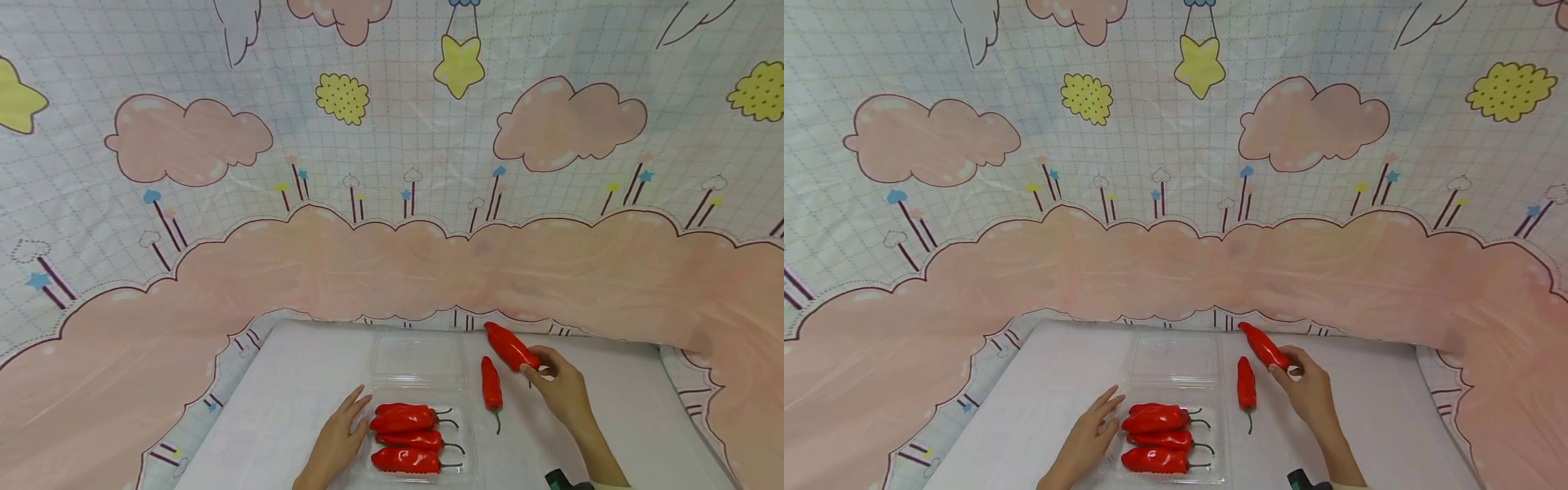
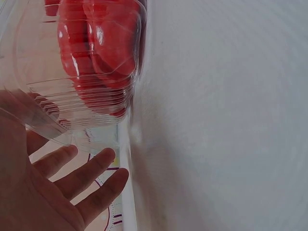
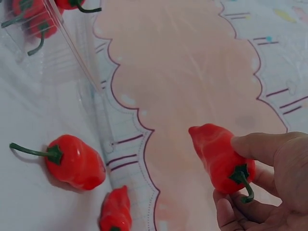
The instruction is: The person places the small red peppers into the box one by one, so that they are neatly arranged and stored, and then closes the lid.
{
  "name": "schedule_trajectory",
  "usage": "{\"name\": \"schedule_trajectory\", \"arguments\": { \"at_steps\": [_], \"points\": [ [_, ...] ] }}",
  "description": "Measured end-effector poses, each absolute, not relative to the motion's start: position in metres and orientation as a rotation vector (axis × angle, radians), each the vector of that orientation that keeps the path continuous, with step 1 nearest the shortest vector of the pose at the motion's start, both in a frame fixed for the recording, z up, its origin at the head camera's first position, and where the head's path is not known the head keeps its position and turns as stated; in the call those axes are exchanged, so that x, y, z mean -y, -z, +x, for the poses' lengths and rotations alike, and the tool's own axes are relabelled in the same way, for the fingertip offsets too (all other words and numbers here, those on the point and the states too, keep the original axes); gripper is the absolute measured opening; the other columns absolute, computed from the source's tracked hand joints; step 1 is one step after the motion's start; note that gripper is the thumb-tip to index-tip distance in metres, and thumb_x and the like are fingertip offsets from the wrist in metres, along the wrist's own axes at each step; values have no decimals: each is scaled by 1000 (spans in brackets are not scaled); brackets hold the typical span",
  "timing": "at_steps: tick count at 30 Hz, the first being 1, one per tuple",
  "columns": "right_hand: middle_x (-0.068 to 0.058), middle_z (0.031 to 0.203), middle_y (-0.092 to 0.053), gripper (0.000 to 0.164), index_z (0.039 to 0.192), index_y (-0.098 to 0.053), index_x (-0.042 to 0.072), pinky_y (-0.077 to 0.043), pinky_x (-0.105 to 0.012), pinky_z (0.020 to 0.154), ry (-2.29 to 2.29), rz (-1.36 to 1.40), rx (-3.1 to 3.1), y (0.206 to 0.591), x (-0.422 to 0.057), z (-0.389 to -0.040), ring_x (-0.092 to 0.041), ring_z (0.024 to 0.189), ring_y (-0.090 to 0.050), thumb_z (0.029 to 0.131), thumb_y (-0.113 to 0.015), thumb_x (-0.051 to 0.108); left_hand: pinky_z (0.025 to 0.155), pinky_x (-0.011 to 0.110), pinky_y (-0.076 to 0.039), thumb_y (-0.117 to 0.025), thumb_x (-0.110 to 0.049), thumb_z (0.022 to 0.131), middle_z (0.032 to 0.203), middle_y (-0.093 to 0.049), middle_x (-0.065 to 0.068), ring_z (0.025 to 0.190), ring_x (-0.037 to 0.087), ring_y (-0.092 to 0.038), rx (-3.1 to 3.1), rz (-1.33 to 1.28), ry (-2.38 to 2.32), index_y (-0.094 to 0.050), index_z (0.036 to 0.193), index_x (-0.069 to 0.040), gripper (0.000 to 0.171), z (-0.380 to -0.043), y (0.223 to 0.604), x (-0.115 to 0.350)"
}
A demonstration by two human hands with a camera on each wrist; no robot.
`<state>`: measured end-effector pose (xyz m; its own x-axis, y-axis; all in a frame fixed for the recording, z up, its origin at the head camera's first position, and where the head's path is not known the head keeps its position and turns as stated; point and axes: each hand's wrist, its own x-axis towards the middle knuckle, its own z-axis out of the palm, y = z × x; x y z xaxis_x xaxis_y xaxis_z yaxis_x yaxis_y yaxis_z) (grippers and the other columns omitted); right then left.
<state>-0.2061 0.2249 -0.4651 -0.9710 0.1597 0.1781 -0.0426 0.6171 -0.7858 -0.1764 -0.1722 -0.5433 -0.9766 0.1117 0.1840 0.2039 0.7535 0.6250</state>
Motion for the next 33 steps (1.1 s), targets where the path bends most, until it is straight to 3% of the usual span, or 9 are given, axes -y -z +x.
{"name": "schedule_trajectory", "arguments": {
  "at_steps": [24, 33],
  "points": [
    [-13, 110, -67, 40, 125, -62, 11, -51, -19, 65, -1374, -14, 2617, 478, -197, -200, -24, 96, -58, 88, -73, 22, 102, 54, -49, -62, -14, 92, 151, -48, 7, 129, 32, -56, 2783, -275, 1013, -61, 133, -11, 41, -178, 547, 174],
    [-10, 116, -68, 38, 124, -64, 13, -53, -19, 69, -1409, 36, 2612, 485, -187, -199, -22, 97, -61, 88, -73, 19, 101, 56, -49, -61, -15, 92, 151, -48, 7, 129, 34, -56, 2797, -267, 1008, -61, 134, -12, 42, -178, 545, 173]
  ]
}}
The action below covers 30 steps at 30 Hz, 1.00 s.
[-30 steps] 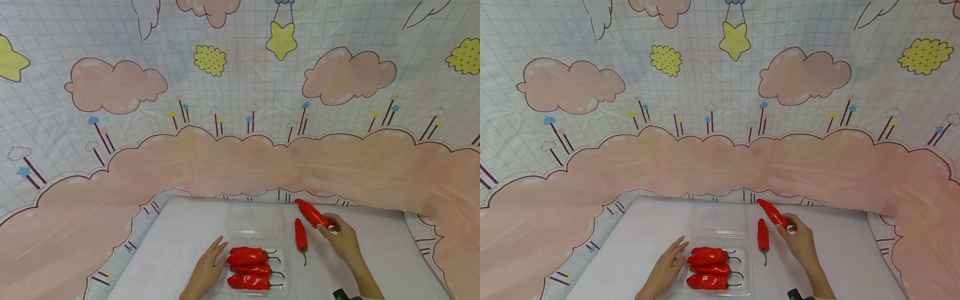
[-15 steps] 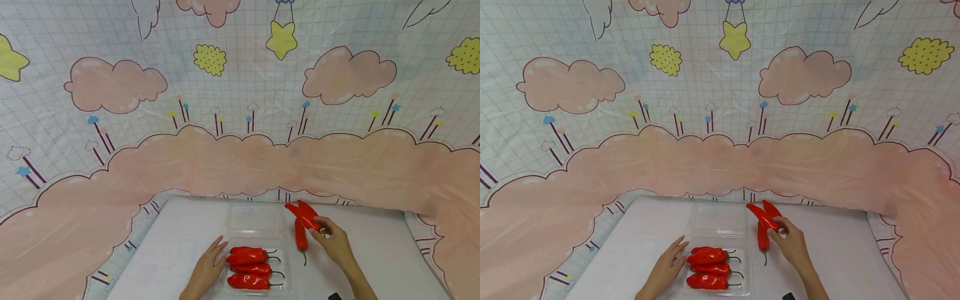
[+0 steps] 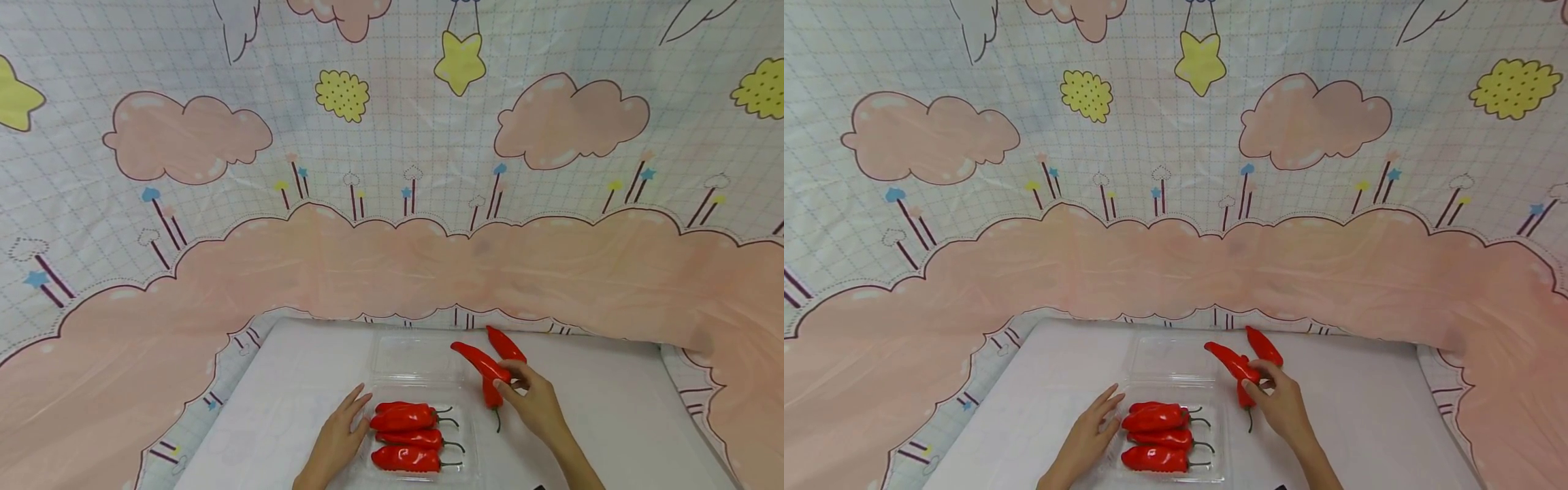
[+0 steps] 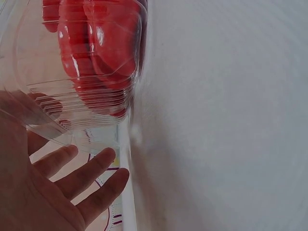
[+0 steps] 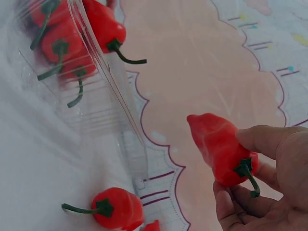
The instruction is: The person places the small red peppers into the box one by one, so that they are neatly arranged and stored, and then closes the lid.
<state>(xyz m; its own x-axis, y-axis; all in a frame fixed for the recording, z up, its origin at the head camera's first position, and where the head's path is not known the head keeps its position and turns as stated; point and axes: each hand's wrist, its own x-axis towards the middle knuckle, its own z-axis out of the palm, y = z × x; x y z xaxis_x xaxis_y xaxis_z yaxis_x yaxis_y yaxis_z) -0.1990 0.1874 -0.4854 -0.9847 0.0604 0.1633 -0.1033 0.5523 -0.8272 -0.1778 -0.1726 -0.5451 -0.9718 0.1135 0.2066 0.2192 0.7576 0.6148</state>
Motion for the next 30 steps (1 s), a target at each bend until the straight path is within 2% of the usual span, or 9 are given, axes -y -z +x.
{"name": "schedule_trajectory", "arguments": {
  "at_steps": [10, 14, 17, 19, 26, 30],
  "points": [
    [-10, 120, -68, 37, 125, -64, 12, -52, -15, 85, -1427, 41, 2628, 487, -178, -199, -25, 107, -64, 89, -71, 16, 101, 56, -49, -62, -15, 92, 151, -48, 7, 129, 34, -56, 2794, -269, 1015, -61, 133, -11, 41, -177, 545, 173],
    [-12, 122, -67, 35, 124, -64, 12, -56, -25, 91, -1454, 36, 2630, 487, -176, -199, -27, 110, -65, 91, -70, 19, 102, 55, -48, -61, -15, 93, 151, -48, 6, 129, 33, -56, 2788, -271, 1020, -61, 134, -12, 41, -178, 546, 173],
    [-13, 124, -67, 33, 124, -64, 13, -57, -36, 95, -1484, 38, 2620, 485, -174, -198, -29, 112, -65, 93, -67, 23, 102, 55, -49, -62, -15, 93, 152, -47, 6, 130, 34, -55, 2794, -271, 1020, -60, 134, -12, 42, -178, 546, 174],
    [-14, 125, -67, 32, 124, -64, 14, -56, -39, 96, -1499, 45, 2610, 484, -173, -197, -30, 113, -64, 95, -65, 26, 102, 56, -49, -62, -15, 93, 152, -47, 5, 130, 33, -55, 2794, -270, 1022, -60, 134, -12, 42, -178, 547, 174],
    [-9, 122, -67, 33, 125, -64, 15, -55, -26, 92, -1551, 21, 2625, 482, -166, -195, -25, 113, -63, 94, -66, 26, 102, 55, -48, -61, -16, 93, 152, -47, 5, 130, 33, -55, 2794, -264, 1024, -60, 134, -13, 41, -178, 547, 174],
    [-9, 121, -68, 31, 123, -66, 14, -57, -27, 92, -1585, 31, 2612, 482, -161, -194, -25, 110, -63, 93, -67, 22, 101, 56, -49, -62, -16, 93, 152, -47, 6, 130, 34, -55, 2803, -265, 1022, -60, 135, -13, 42, -178, 547, 174]
  ]
}}
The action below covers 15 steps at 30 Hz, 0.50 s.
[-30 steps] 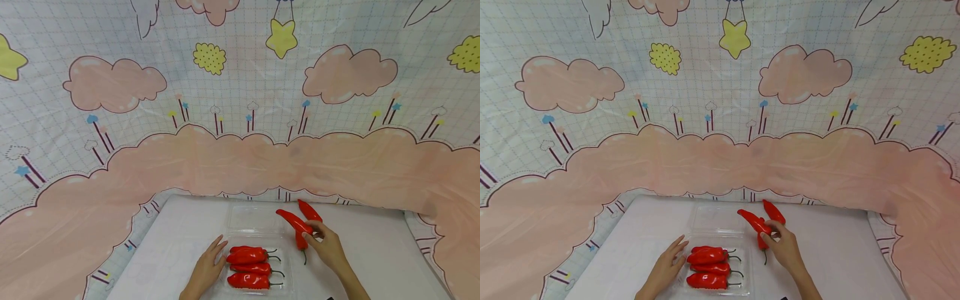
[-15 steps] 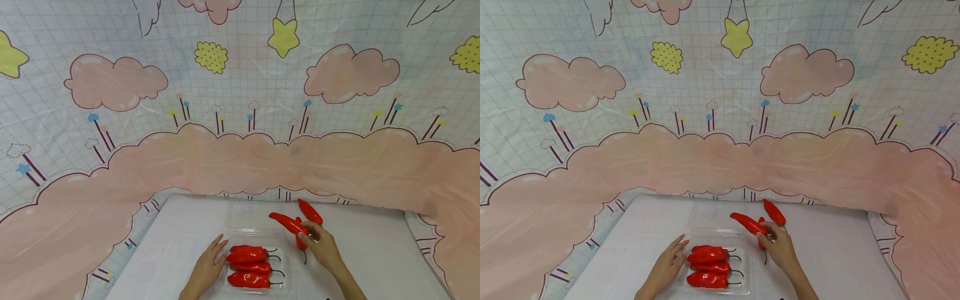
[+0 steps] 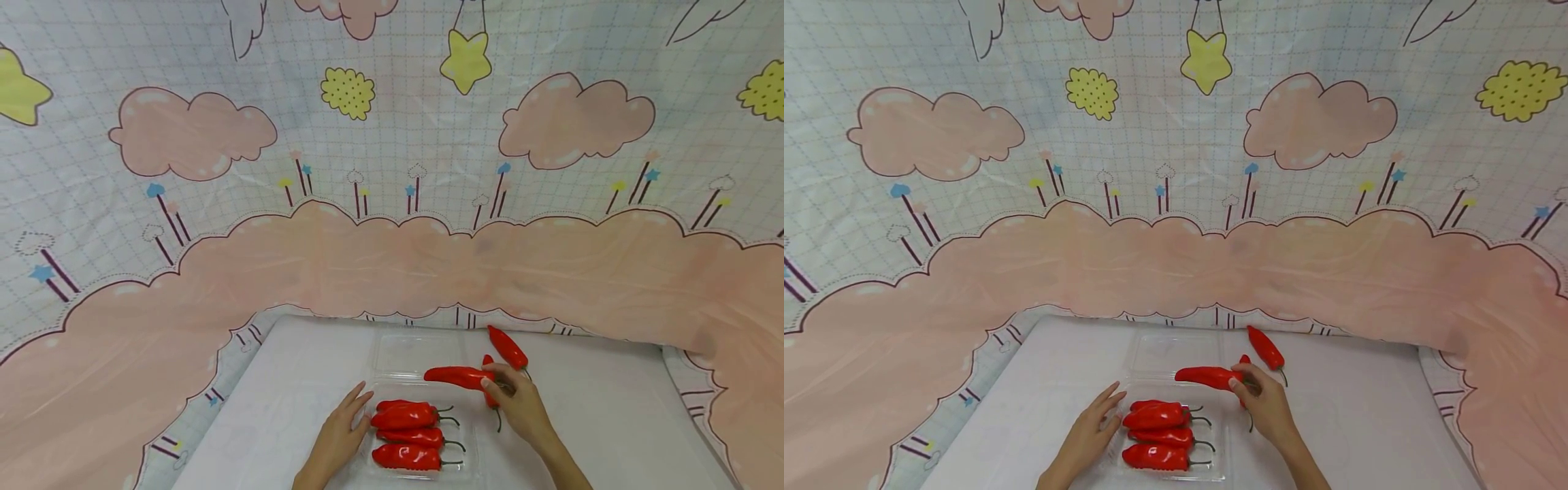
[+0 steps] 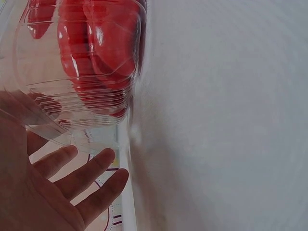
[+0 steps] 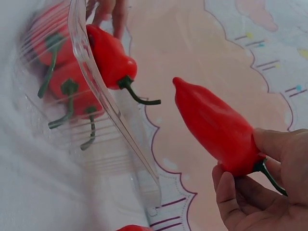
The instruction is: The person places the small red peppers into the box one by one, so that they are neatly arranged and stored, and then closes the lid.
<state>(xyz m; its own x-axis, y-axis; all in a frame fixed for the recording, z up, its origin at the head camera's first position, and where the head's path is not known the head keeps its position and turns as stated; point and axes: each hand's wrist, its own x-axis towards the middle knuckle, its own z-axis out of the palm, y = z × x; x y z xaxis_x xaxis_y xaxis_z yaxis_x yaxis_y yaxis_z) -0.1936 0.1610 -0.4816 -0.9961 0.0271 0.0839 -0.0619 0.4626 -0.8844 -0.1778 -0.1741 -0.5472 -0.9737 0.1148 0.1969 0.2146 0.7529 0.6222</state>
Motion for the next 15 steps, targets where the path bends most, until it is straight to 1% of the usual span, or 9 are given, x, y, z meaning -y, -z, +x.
{"name": "schedule_trajectory", "arguments": {
  "at_steps": [4, 9, 12, 15],
  "points": [
    [-10, 121, -68, 31, 122, -66, 15, -58, -31, 90, -1634, 46, 2590, 481, -156, -192, -25, 109, -65, 92, -68, 22, 101, 57, -48, -61, -16, 93, 152, -47, 6, 130, 35, -55, 2799, -265, 1030, -60, 135, -12, 42, -178, 547, 174],
    [-10, 119, -70, 30, 120, -67, 14, -60, -30, 86, -1668, 61, 2575, 483, -149, -190, -23, 105, -67, 91, -70, 21, 101, 57, -48, -61, -16, 93, 152, -47, 7, 130, 34, -55, 2794, -269, 1035, -60, 135, -12, 42, -178, 546, 174],
    [-8, 118, -70, 30, 120, -67, 13, -59, -31, 89, -1658, 71, 2586, 485, -144, -190, -22, 107, -67, 90, -70, 20, 101, 57, -48, -61, -16, 93, 152, -46, 6, 130, 35, -55, 2796, -269, 1031, -60, 135, -12, 42, -178, 546, 174],
    [-5, 116, -70, 29, 119, -68, 15, -57, -33, 92, -1652, 76, 2601, 487, -139, -190, -22, 108, -66, 90, -70, 16, 102, 57, -48, -61, -17, 93, 152, -47, 6, 131, 34, -54, 2800, -263, 1028, -60, 135, -12, 42, -178, 546, 174]
  ]
}}
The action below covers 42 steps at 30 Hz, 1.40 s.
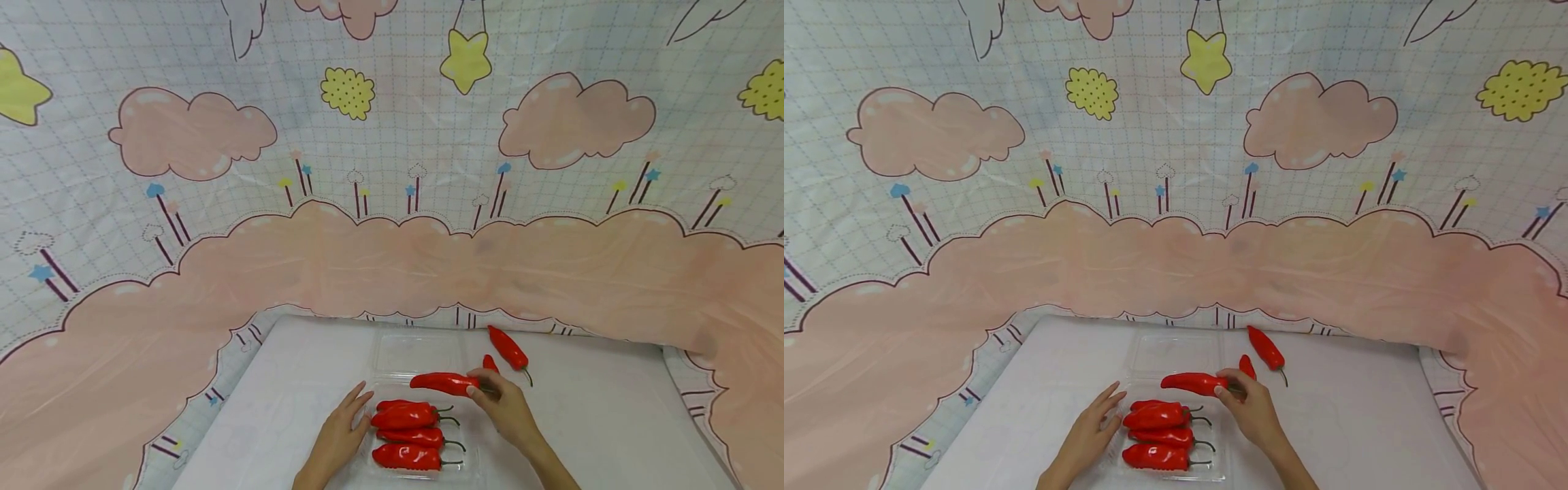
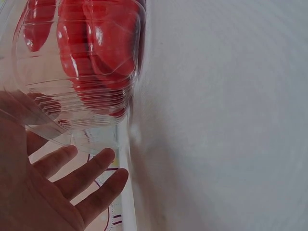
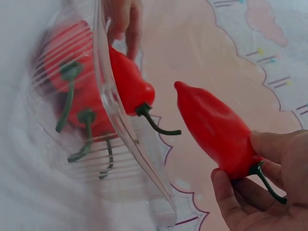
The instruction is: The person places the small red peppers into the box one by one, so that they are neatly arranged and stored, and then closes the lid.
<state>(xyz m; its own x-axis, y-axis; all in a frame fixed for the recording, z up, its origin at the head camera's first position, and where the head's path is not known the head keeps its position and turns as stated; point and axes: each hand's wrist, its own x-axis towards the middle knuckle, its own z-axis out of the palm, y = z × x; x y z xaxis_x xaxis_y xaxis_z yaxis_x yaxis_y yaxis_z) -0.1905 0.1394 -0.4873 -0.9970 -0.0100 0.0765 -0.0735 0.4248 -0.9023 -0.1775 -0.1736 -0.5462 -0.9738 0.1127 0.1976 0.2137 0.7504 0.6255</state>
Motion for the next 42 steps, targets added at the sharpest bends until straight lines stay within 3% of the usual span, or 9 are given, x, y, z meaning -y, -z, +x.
{"name": "schedule_trajectory", "arguments": {
  "at_steps": [42],
  "points": [
    [-7, 114, -70, 33, 117, -66, 9, -59, -33, 86, -1551, 341, 2692, 508, -100, -200, -24, 105, -67, 87, -74, 17, 102, 55, -48, -61, -16, 93, 152, -47, 5, 130, 33, -56, 2795, -258, 1016, -61, 134, -13, 41, -175, 544, 173]
  ]
}}
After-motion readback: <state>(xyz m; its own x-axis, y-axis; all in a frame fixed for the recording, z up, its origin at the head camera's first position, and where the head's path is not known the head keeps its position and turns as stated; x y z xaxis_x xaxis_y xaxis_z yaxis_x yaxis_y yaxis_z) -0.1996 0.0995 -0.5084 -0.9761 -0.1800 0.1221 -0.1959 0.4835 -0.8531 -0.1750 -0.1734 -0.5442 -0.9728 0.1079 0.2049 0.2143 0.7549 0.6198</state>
